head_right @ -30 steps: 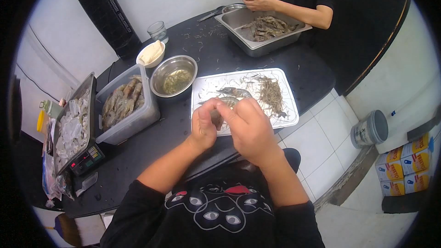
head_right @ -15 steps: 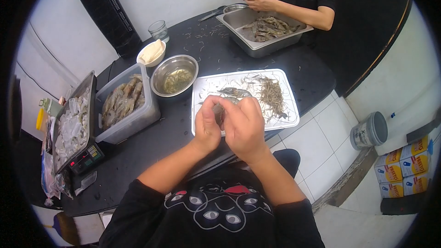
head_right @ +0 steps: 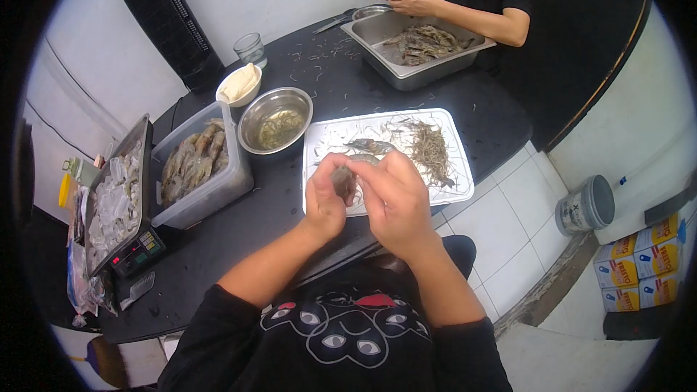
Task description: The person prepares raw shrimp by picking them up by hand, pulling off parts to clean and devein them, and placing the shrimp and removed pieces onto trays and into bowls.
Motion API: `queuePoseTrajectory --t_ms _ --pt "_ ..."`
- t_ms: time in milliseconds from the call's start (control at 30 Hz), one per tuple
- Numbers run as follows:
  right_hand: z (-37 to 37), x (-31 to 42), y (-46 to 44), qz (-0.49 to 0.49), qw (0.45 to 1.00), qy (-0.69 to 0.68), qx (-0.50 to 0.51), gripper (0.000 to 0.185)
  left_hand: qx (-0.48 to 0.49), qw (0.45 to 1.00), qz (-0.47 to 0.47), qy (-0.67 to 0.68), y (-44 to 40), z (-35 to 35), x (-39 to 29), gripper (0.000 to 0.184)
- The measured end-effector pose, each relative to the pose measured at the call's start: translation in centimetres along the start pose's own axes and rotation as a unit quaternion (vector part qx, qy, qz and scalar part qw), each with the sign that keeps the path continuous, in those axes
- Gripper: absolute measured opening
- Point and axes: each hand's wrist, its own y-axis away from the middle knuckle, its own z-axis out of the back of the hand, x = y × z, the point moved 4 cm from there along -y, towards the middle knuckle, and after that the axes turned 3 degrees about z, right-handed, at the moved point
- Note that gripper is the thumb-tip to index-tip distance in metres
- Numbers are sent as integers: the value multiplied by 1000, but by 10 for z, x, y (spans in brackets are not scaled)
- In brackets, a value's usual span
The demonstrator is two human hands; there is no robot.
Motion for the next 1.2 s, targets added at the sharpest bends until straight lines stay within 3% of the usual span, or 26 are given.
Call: queuePoseTrajectory --t_ms 167,600,967,1200 --pt "11 9 -1 -9 998 18 67 27 -6 996 -60 -65 -4 2 -5 70" --pt "18 19 -5 35 994 32 103 29 8 979 -153 -135 -9 4 -18 65" --pt "13 22 -2 29 996 38 69 38 22 984 -143 -105 -7 5 -16 60" --pt "4 18 1 125 982 126 67 40 13 992 -100 -78 -4 2 -17 55"
